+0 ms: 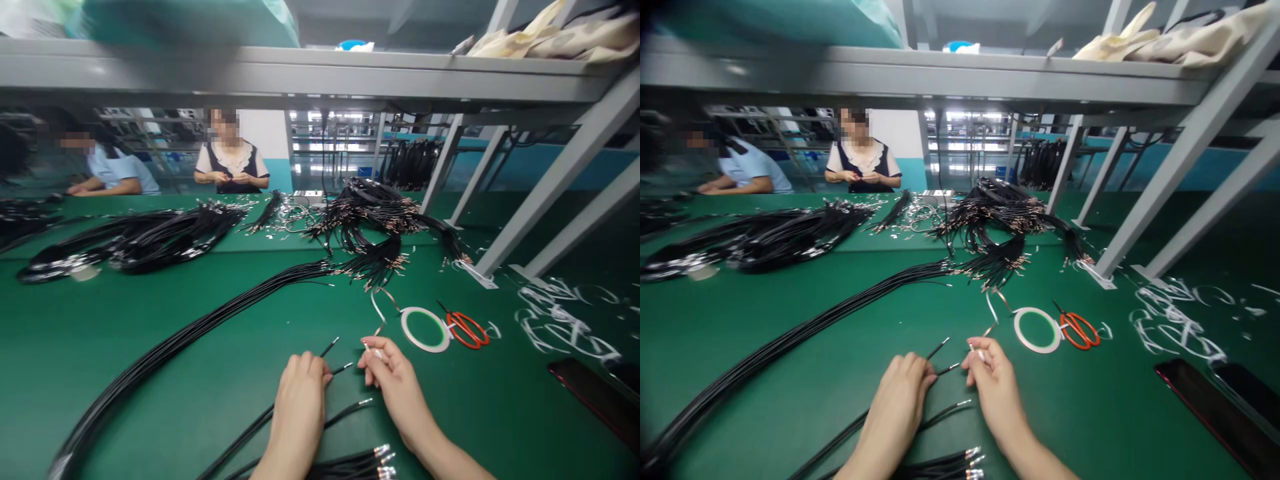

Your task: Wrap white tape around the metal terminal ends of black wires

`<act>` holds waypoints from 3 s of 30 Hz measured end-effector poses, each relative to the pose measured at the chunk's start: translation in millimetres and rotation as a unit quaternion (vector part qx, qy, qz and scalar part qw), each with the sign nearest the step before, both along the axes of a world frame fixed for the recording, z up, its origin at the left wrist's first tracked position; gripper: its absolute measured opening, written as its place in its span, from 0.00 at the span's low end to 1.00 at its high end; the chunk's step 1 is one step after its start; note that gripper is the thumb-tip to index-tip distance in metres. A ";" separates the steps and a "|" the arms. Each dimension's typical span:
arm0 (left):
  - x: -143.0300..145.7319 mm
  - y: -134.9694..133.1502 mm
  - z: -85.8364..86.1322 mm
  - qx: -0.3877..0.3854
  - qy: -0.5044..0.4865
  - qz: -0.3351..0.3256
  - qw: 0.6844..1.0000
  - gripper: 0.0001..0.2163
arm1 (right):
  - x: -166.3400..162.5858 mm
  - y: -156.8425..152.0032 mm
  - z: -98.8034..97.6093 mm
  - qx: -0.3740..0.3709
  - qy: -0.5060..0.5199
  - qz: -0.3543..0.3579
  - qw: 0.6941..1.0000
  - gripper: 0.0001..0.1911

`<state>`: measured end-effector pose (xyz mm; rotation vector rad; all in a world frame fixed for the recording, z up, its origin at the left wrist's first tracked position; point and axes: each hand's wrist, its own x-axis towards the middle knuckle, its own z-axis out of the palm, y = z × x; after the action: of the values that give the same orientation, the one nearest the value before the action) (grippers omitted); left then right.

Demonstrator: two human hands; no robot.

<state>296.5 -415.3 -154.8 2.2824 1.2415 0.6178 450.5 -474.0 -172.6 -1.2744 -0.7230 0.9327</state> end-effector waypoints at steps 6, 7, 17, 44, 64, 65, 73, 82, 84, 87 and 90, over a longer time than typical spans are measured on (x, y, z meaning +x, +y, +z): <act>-2.5 -10.3 -9.4 -0.126 -0.131 0.042 0.982 0.09 | -5.7 1.9 7.8 -0.011 0.035 0.018 0.999 0.19; -3.9 -11.8 -10.0 -0.139 -0.141 0.034 0.980 0.10 | -7.4 2.2 7.6 -0.004 0.038 0.022 0.999 0.20; -8.3 -15.6 -13.5 -0.190 -0.212 -0.006 0.959 0.09 | -19.9 0.5 2.9 0.010 0.060 0.084 0.995 0.24; 5.4 -19.9 7.8 -0.347 -0.415 0.056 0.839 0.04 | -17.3 -20.2 15.8 -0.041 -0.087 0.172 0.980 0.18; -1.1 -16.5 8.8 -0.219 -0.370 0.043 0.902 0.05 | -9.6 -16.8 23.5 -0.040 -0.097 0.184 0.977 0.12; -0.9 -17.2 7.5 -0.222 -0.369 0.050 0.901 0.05 | -8.9 -15.9 23.0 -0.044 -0.099 0.176 0.978 0.12; -1.9 -21.3 7.2 -0.204 -0.313 0.023 0.927 0.10 | -9.8 -9.7 24.6 -0.050 0.001 0.010 0.999 0.15; 0.4 -23.5 2.7 -0.280 -0.319 0.036 0.905 0.07 | -14.9 -8.3 28.9 -0.020 0.058 0.026 0.998 0.18; 0.8 -24.9 3.1 -0.268 -0.312 0.033 0.911 0.06 | -16.0 -7.6 24.6 -0.005 0.057 0.023 0.998 0.17; 0.2 -26.7 2.9 -0.220 -0.290 0.019 0.931 0.05 | -17.8 -7.7 19.9 0.004 0.060 0.038 0.997 0.17; -1.0 -28.0 2.4 -0.180 -0.276 0.001 0.944 0.06 | -17.9 -9.4 20.3 0.000 0.058 0.059 0.997 0.18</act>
<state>295.4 -443.3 -152.5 1.6479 0.9795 0.8736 432.6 -483.3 -152.3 -1.1763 -0.7130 1.0937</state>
